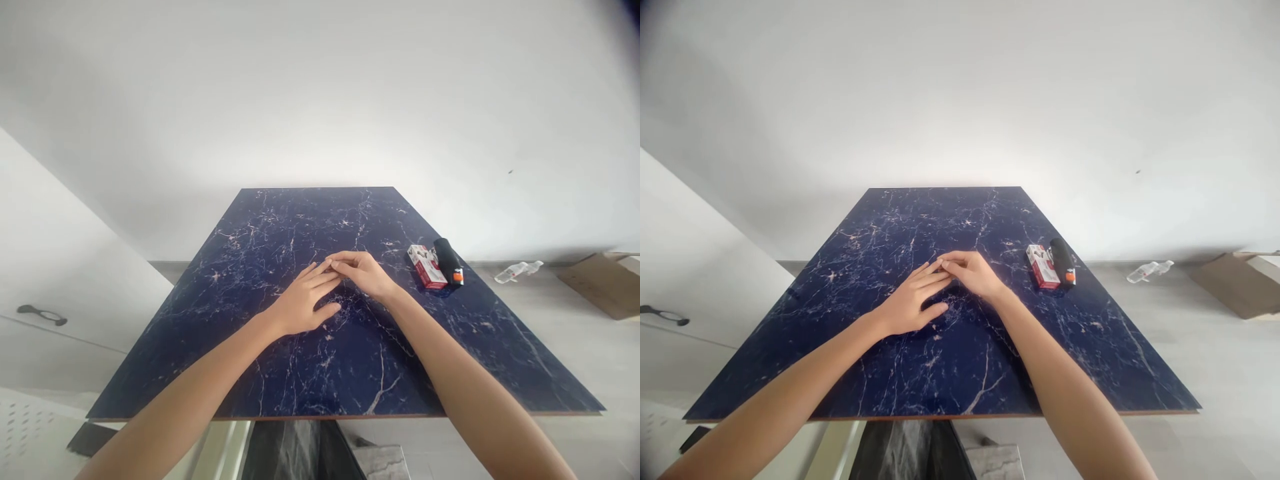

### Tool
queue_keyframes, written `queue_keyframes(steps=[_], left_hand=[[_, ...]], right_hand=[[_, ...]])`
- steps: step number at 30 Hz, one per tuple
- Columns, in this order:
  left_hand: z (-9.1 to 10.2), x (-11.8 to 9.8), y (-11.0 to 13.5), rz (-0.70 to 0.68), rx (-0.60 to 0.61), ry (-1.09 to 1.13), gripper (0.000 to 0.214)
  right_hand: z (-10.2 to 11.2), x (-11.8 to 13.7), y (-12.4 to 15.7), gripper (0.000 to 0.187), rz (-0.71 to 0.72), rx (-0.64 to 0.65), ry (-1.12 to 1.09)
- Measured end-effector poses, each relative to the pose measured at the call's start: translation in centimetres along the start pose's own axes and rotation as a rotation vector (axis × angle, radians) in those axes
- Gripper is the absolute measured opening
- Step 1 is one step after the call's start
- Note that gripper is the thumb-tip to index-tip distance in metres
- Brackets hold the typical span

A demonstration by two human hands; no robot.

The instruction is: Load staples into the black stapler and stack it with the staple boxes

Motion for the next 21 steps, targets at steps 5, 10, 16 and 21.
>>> queue_keyframes(steps=[5, 10, 16, 21], left_hand=[[1.6, 0.6, 0.2, 0.081, -0.14, 0.458, 0.042], [1.8, 1.9, 0.0, 0.125, -0.214, 0.864, 0.041], [1.5, 3.3, 0.0, 0.224, -0.286, 1.13, 0.059], [1.7, 3.2, 0.1, 0.292, -0.303, 1.291, 0.07]], right_hand=[[-0.7, -0.4, 0.0, 0.035, -0.041, -0.007, -0.154], [-1.1, -1.4, -0.2, 0.032, -0.07, -0.07, -0.35], [-0.8, -2.1, -0.3, 0.036, -0.086, -0.113, -0.36], [-0.2, -1.6, -0.3, 0.037, -0.037, -0.142, -0.199]])
Point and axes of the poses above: each hand's wrist, its own y-axis away from the middle knuckle, its own z-axis out of the back of the hand, x = y × z, the point moved 10 cm from there along -y, towards the middle knuckle, and after that the axes turned 8 degrees about y, right-handed, at the moved point
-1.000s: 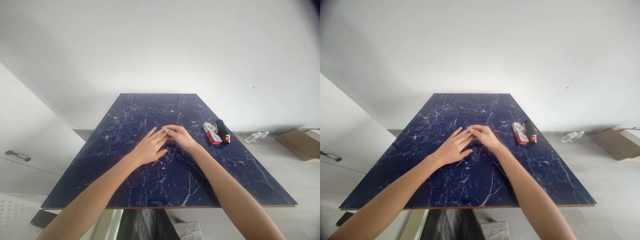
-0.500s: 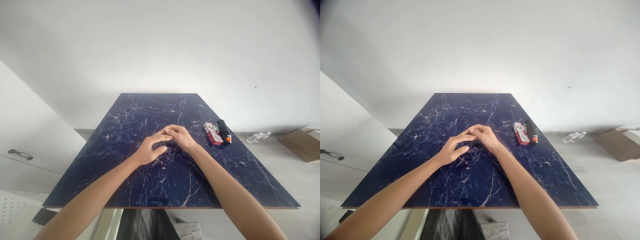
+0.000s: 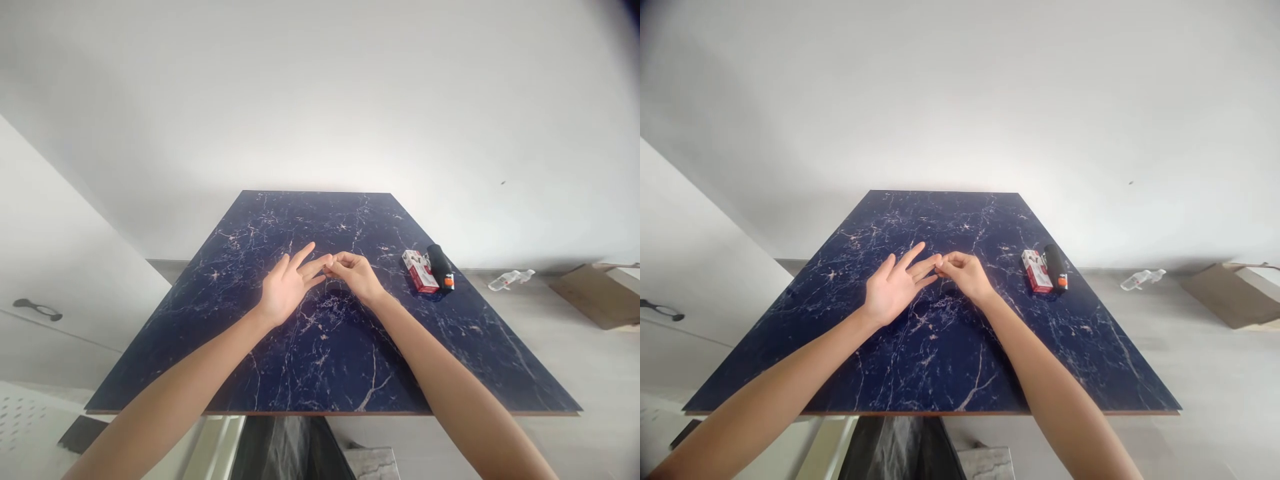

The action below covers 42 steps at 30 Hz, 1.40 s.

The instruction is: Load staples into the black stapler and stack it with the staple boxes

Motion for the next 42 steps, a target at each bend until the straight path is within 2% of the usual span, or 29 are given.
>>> queue_keyframes(steps=[4, 8, 11, 14, 17, 21, 24, 26, 28, 31, 33, 35, 37, 39, 42], left_hand=[[-0.1, -0.1, 0.0, 0.008, 0.007, 0.071, 0.072], [0.8, -0.2, -0.2, -0.007, -0.045, -0.098, 0.075], [1.5, -0.2, -0.5, -0.024, -0.085, -0.12, 0.075], [2.6, 0.3, -0.6, -0.013, -0.17, -0.12, 0.065], [3.4, 0.7, -0.5, -0.001, -0.257, -0.227, 0.071], [2.9, 1.2, -0.4, 0.017, -0.234, -0.296, 0.069], [3.1, 1.6, -0.4, 0.047, -0.235, -0.285, 0.068], [3.6, 1.9, -0.4, 0.073, -0.248, -0.265, 0.067], [4.1, 2.2, -0.5, 0.093, -0.275, -0.256, 0.066], [4.5, 2.2, -0.4, 0.09, -0.309, -0.245, 0.064], [4.3, 2.1, -0.5, 0.072, -0.306, -0.23, 0.064], [4.0, 2.2, -0.5, 0.062, -0.291, -0.22, 0.062], [3.7, 2.3, -0.5, 0.055, -0.278, -0.221, 0.062], [3.5, 2.3, -0.5, 0.044, -0.27, -0.231, 0.061], [3.4, 2.0, -0.5, 0.015, -0.273, -0.248, 0.061]], right_hand=[[0.4, 1.1, 0.1, 0.038, 0.075, -0.019, 0.165], [0.5, 2.4, 0.4, 0.039, 0.143, -0.007, 0.473], [-0.2, 2.9, 0.7, 0.038, 0.183, 0.024, 0.644], [-1.2, 3.0, 1.0, 0.033, 0.216, 0.05, 0.695], [-3.0, 2.7, 1.3, 0.023, 0.278, 0.129, 0.742], [-4.7, 2.1, 1.6, 0.017, 0.345, 0.215, 0.885], [-4.1, 2.3, 1.5, 0.025, 0.34, 0.169, 1.012], [-2.5, 2.9, 1.3, 0.03, 0.325, 0.092, 1.078], [0.7, 4.3, 1.3, 0.035, 0.322, -0.07, 1.131], [8.0, 6.6, 2.7, 0.036, 0.318, -0.43, 1.173], [13.3, 7.4, 4.7, 0.032, 0.319, -0.671, 1.206], [18.4, 7.4, 7.6, 0.032, 0.274, -0.932, 1.241], [22.3, 6.3, 9.9, 0.036, 0.151, -1.099, 1.239], [24.5, 4.5, 10.8, 0.042, -0.017, -1.094, 1.225], [25.1, 1.4, 10.0, 0.051, -0.293, -0.88, 1.207]])
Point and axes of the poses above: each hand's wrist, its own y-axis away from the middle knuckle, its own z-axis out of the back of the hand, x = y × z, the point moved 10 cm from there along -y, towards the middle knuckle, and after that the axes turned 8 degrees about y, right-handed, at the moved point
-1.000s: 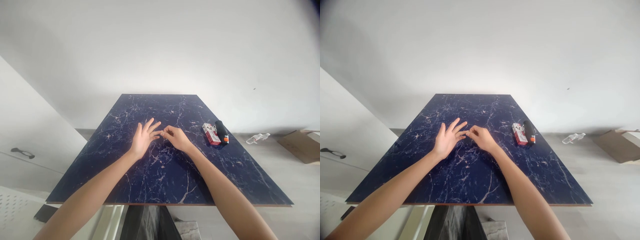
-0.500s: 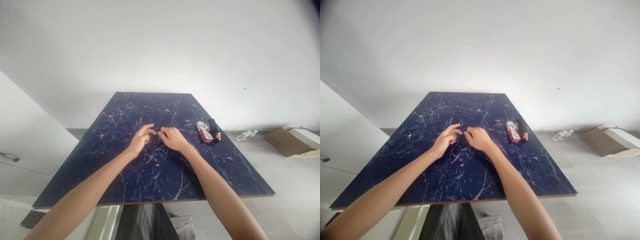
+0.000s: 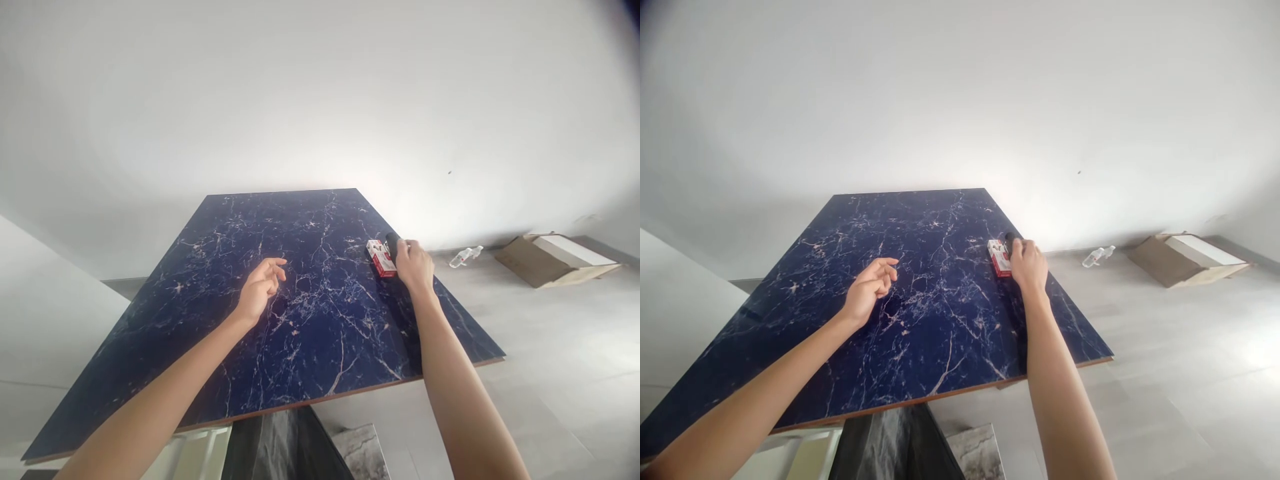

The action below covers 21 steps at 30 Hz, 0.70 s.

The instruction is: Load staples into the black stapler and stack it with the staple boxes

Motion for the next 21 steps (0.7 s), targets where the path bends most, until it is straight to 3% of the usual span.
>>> queue_keyframes(steps=[2, 4, 9, 12, 15, 21], left_hand=[[0.2, -0.2, -0.1, -0.013, -0.011, -0.002, 0.06], [0.6, -0.2, -0.3, -0.027, -0.038, -0.008, 0.059], [4.5, 0.3, -1.8, -0.074, -0.227, -0.127, 0.041], [7.2, 0.0, -2.3, -0.088, -0.345, -0.249, 0.035], [8.3, -1.3, -2.3, -0.143, -0.418, -0.443, 0.034], [8.8, -2.8, -2.4, -0.2, -0.384, -0.701, 0.037]], right_hand=[[-1.5, 0.1, 0.4, 0.058, -0.027, 0.161, 0.067], [-1.9, 0.1, 0.6, 0.061, -0.041, 0.225, 0.125], [-1.3, -0.8, 0.2, 0.048, -0.078, 0.183, 0.137], [-1.8, 1.1, 0.5, 0.045, -0.022, 0.198, 0.117], [-2.8, 6.2, 1.9, 0.045, 0.087, 0.227, 0.074], [-6.4, 21.6, 8.1, 0.037, 0.307, 0.324, -0.069]])
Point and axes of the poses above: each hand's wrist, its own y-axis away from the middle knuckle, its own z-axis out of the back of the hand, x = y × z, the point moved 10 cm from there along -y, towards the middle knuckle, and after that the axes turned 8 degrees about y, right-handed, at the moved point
